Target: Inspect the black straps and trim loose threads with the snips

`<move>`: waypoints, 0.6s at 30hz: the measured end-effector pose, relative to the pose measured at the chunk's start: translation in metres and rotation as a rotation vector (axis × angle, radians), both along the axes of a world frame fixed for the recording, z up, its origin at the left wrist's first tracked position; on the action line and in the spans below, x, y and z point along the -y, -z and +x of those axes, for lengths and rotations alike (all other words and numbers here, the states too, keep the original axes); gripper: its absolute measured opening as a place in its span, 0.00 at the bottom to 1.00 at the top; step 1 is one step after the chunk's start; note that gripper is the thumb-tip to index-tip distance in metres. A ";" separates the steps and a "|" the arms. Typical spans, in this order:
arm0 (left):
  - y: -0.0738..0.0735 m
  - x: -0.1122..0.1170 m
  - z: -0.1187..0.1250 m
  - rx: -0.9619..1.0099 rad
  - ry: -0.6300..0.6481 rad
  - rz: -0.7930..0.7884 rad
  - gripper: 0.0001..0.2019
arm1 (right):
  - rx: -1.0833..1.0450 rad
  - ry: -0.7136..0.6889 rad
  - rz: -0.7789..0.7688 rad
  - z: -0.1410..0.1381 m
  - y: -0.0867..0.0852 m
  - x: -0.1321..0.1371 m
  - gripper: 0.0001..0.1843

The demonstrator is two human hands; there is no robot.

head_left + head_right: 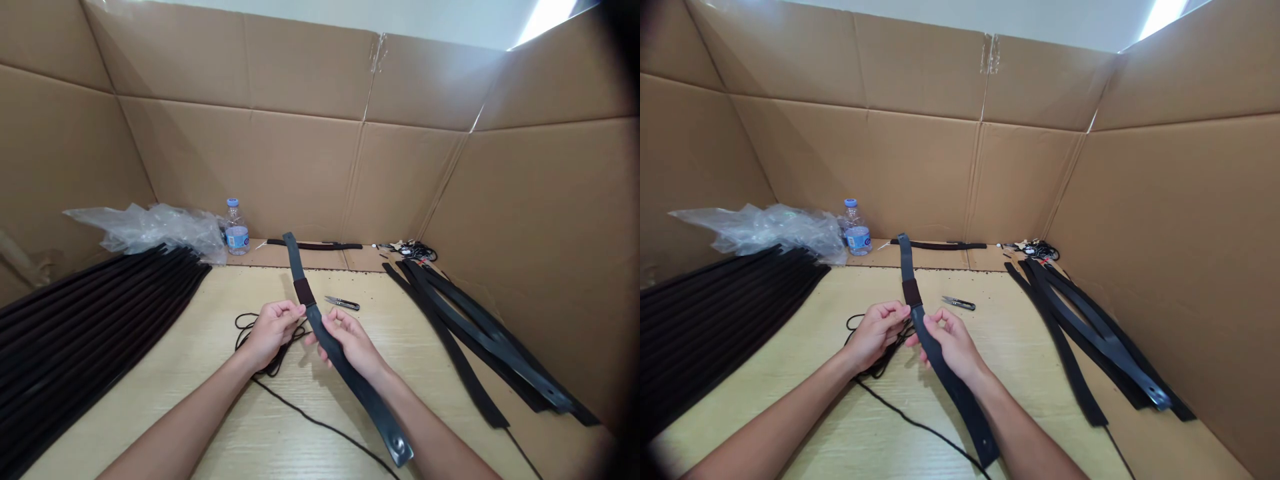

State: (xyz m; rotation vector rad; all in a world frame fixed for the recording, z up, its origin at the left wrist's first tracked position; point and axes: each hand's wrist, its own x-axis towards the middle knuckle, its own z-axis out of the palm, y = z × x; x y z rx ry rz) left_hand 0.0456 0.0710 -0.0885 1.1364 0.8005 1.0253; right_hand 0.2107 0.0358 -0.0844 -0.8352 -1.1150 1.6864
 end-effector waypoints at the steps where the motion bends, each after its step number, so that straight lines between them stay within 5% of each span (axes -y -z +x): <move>1: 0.001 -0.001 0.000 -0.013 -0.021 0.005 0.20 | -0.007 0.021 -0.016 -0.001 0.002 -0.002 0.26; 9: 0.008 -0.003 0.002 -0.032 -0.040 -0.007 0.20 | -0.047 0.114 -0.191 -0.004 0.009 0.000 0.28; 18: 0.003 0.001 0.004 -0.012 -0.012 -0.019 0.21 | -0.094 0.039 -0.129 -0.002 0.002 0.003 0.27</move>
